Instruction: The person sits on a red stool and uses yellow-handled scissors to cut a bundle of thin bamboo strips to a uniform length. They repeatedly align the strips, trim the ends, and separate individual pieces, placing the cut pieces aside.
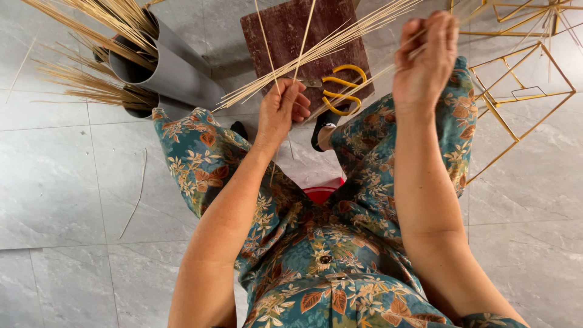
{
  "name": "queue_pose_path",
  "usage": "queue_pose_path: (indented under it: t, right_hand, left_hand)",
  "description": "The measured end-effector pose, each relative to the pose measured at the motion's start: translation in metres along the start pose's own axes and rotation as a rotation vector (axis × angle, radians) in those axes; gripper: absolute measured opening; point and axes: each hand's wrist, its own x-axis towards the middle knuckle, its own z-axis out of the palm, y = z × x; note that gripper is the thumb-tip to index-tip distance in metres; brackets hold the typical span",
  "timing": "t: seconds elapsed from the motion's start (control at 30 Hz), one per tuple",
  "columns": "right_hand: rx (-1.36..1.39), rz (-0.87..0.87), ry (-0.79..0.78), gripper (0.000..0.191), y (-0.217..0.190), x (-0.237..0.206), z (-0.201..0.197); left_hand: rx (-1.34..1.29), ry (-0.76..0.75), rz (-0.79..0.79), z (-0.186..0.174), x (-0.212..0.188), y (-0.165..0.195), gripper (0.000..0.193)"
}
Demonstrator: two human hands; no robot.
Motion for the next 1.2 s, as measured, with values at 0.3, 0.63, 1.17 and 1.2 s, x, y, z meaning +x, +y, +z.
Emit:
queue_pose_path:
  t: [0.3, 0.63, 1.17, 1.2]
  right_hand:
    - [-0.32, 0.284, -0.153, 0.017, 0.027, -0.027, 0.038]
    - [-0.182, 0.183, -0.077, 0.013, 0.032, -0.007, 0.021]
    - [-0.011, 0.19, -0.068, 0.01, 0.001, 0.005, -0.012]
    - [-0.005, 0.183, -0.071, 0.012, 0.0, 0.005, -0.011]
  left_hand:
    - [-0.107, -0.177, -0.074, 0.001, -0.003, 0.009, 0.032]
    - [-0.09, -0.233, -0.123, 0.001, -0.001, 0.008, 0.032]
    - [-0.102, -0.215, -0.147, -0.034, -0.013, 0.024, 0.025]
    - [-0.105, -0.21, -0.138, -0.035, -0.014, 0.026, 0.029]
